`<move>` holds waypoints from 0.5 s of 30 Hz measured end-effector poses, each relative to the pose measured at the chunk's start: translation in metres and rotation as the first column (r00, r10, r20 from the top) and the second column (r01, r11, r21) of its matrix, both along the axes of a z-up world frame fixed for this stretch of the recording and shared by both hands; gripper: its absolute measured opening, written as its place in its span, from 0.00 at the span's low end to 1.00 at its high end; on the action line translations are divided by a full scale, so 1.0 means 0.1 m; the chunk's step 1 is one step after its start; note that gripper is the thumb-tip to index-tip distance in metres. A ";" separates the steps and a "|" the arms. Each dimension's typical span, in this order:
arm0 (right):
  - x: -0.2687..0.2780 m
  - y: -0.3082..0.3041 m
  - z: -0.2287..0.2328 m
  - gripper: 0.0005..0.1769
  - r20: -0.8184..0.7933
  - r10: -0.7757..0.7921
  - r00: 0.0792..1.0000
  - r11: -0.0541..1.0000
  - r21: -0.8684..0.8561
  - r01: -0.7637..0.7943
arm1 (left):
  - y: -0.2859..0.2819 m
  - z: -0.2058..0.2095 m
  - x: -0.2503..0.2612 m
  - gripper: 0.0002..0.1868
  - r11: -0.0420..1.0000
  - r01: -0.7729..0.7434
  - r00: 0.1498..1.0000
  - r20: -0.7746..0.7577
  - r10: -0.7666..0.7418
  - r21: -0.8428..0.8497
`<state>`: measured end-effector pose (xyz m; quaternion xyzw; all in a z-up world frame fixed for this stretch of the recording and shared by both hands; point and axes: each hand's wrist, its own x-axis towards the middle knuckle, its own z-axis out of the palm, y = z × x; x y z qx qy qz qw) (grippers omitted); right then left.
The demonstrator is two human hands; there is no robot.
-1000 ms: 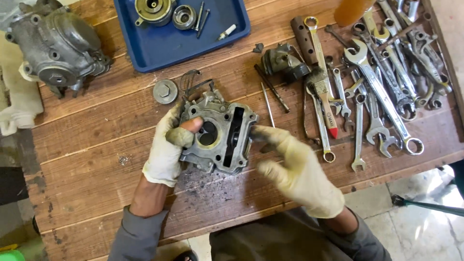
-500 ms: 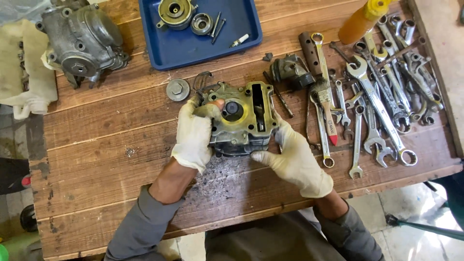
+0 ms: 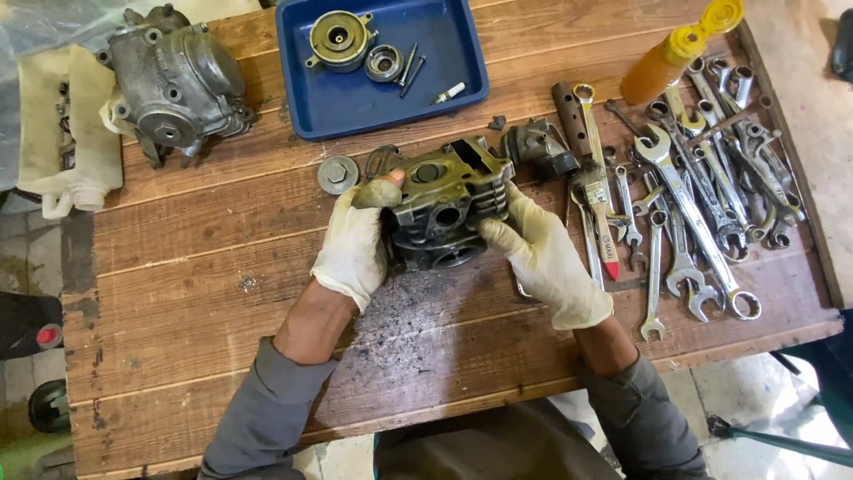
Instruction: The person holds and rotates a disassembled engine cylinder block, inspecting the internal surfaces and cooling fins. They then use a wrench to tighten a bolt on the side of the cylinder head while wearing gloves.
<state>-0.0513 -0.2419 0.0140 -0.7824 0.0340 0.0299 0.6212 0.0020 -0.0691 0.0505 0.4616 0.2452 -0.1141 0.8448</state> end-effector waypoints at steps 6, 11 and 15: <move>0.09 -0.03 0.00 0.37 -0.005 0.006 1.000 0.994 -0.113 -0.007 | 0.13 -0.28 0.13 0.10 1.000 0.010 1.000 -0.017 -0.010 0.014; 0.12 0.02 0.12 0.34 -0.029 0.000 1.000 0.998 -0.068 -0.002 | 0.18 -0.41 0.21 0.11 1.000 0.012 0.999 -0.039 -0.012 -0.006; 0.16 0.08 0.15 0.33 -0.037 -0.025 0.999 0.999 -0.041 0.024 | 0.09 -0.18 0.15 0.10 0.995 0.000 0.999 -0.032 -0.003 -0.102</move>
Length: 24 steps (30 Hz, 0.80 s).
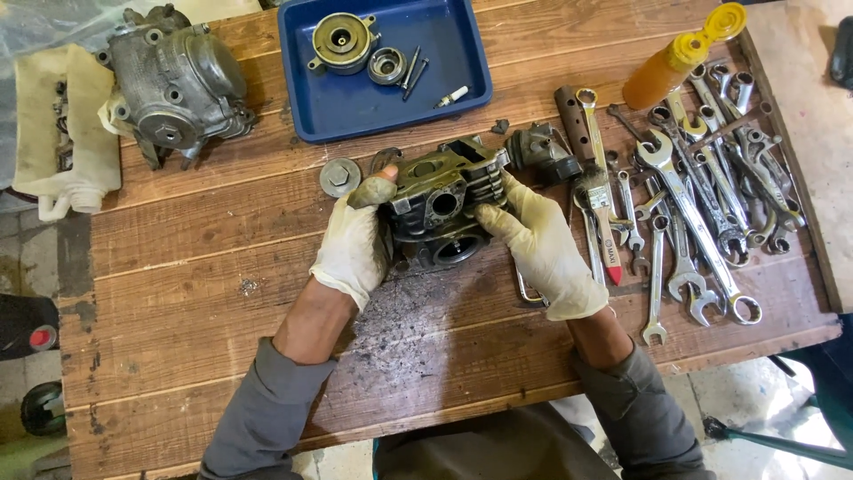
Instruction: The person holds and rotates a disassembled engine cylinder block, inspecting the internal surfaces and cooling fins. They then use a wrench to tighten a bolt on the side of the cylinder head while wearing gloves.
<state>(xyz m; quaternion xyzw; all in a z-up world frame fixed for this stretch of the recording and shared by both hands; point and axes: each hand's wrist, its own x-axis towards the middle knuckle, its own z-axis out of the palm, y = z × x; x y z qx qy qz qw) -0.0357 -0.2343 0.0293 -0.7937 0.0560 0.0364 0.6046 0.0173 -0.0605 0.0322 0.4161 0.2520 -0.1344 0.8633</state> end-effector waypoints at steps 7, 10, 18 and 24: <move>0.06 0.08 -0.07 0.35 0.022 -0.035 0.999 0.996 0.079 0.033 | 0.10 -0.15 0.05 0.13 1.000 0.020 0.999 -0.041 -0.019 0.018; 0.09 0.06 -0.12 0.35 0.025 -0.034 0.999 0.992 0.126 0.030 | 0.14 -0.28 0.07 0.15 0.999 0.022 1.000 -0.008 -0.021 0.041; 0.14 -0.01 -0.02 0.36 -0.023 -0.024 0.999 0.986 0.167 0.027 | 0.22 -0.18 -0.21 0.25 0.975 -0.033 0.994 0.110 0.008 0.222; 0.14 -0.02 0.01 0.35 -0.058 0.016 0.998 0.991 0.130 -0.008 | 0.58 -0.62 -0.05 0.40 0.830 -0.233 0.361 0.838 -0.410 0.507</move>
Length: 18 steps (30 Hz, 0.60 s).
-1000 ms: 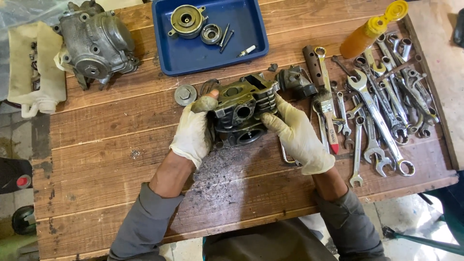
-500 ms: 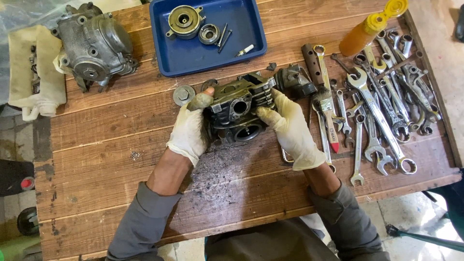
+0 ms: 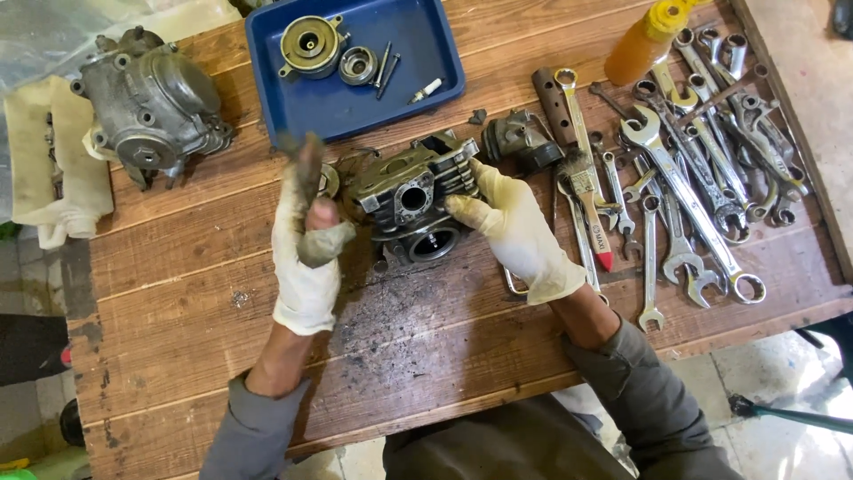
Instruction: The person holds and rotates a disassembled engine cylinder block, inspecting the internal surfaces and cooling fins. They then use a wrench to tighten a bolt on the side of the cylinder head while wearing gloves.
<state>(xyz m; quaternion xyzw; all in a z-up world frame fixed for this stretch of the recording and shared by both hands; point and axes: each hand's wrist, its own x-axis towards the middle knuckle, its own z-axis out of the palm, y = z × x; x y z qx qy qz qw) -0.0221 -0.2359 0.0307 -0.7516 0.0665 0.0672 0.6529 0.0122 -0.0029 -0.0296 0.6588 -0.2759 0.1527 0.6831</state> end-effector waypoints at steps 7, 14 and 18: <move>-0.02 -0.01 0.04 0.36 -0.026 0.008 1.000 1.000 0.007 -0.008 | -0.06 0.11 0.23 0.42 0.938 0.254 0.957 -0.199 -0.209 0.237; -0.04 0.00 0.08 0.36 -0.050 0.004 0.999 0.999 0.042 -0.002 | -0.15 0.06 0.33 0.33 0.936 0.169 0.976 -0.184 -0.115 0.308; -0.02 -0.01 0.11 0.38 -0.059 -0.010 0.998 1.000 -0.004 0.009 | -0.19 -0.04 0.36 0.32 0.946 0.106 0.993 -0.080 -0.085 0.308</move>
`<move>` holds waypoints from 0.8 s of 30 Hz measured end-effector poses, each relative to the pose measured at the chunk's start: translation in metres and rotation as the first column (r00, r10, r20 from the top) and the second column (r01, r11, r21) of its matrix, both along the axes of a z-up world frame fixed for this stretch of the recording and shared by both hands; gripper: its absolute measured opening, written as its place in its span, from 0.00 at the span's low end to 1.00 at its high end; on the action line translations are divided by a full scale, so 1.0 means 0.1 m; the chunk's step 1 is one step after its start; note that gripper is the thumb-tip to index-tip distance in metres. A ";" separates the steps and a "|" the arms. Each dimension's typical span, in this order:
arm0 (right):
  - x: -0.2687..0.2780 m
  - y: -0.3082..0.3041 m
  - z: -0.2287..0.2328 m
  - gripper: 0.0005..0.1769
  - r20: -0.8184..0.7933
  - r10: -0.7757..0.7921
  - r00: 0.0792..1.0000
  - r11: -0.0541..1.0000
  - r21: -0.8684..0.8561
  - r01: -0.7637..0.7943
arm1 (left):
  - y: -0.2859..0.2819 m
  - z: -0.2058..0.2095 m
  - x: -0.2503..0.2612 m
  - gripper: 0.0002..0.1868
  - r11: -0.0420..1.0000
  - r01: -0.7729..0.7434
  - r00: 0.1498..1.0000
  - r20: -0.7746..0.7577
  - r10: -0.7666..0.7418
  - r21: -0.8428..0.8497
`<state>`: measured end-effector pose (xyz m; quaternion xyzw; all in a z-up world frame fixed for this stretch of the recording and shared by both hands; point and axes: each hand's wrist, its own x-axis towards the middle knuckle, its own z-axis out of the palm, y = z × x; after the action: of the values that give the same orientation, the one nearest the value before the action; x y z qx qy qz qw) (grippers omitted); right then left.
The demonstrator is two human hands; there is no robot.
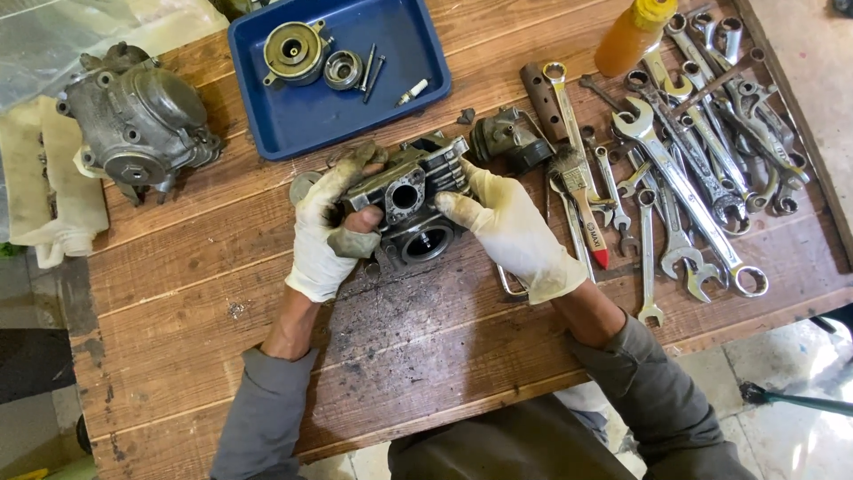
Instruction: The person holds and rotates a disassembled engine cylinder block, inspecting the internal surfaces and cooling fins. They then use a wrench to tighten a bolt on the side of the cylinder head while wearing gloves.
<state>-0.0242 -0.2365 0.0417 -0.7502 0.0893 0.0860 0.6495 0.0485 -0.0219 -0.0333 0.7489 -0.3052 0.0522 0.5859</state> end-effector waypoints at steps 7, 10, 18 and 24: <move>0.09 -0.09 -0.07 0.39 -0.024 -0.018 1.000 0.998 -0.056 0.017 | -0.24 0.15 0.00 0.21 0.989 -0.093 0.995 -0.056 0.087 -0.114; 0.17 -0.04 0.00 0.41 -0.070 -0.043 0.997 0.994 -0.102 0.035 | -0.29 0.22 0.01 0.19 0.976 -0.117 0.983 -0.163 0.088 -0.184; 0.29 -0.02 0.05 0.44 -0.130 -0.076 0.989 0.985 -0.161 0.055 | -0.22 0.15 0.21 0.21 0.956 -0.222 0.934 -0.325 0.151 -0.193; 0.23 -0.03 0.06 0.43 -0.195 -0.075 0.978 0.982 -0.184 0.039 | -0.33 0.37 -0.02 0.19 0.953 -0.161 0.930 -0.362 0.059 -0.259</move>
<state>-0.0012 -0.2396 0.0473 -0.7901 0.1836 0.1343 0.5693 0.0470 -0.0546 0.0035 0.6704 -0.1428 -0.0056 0.7281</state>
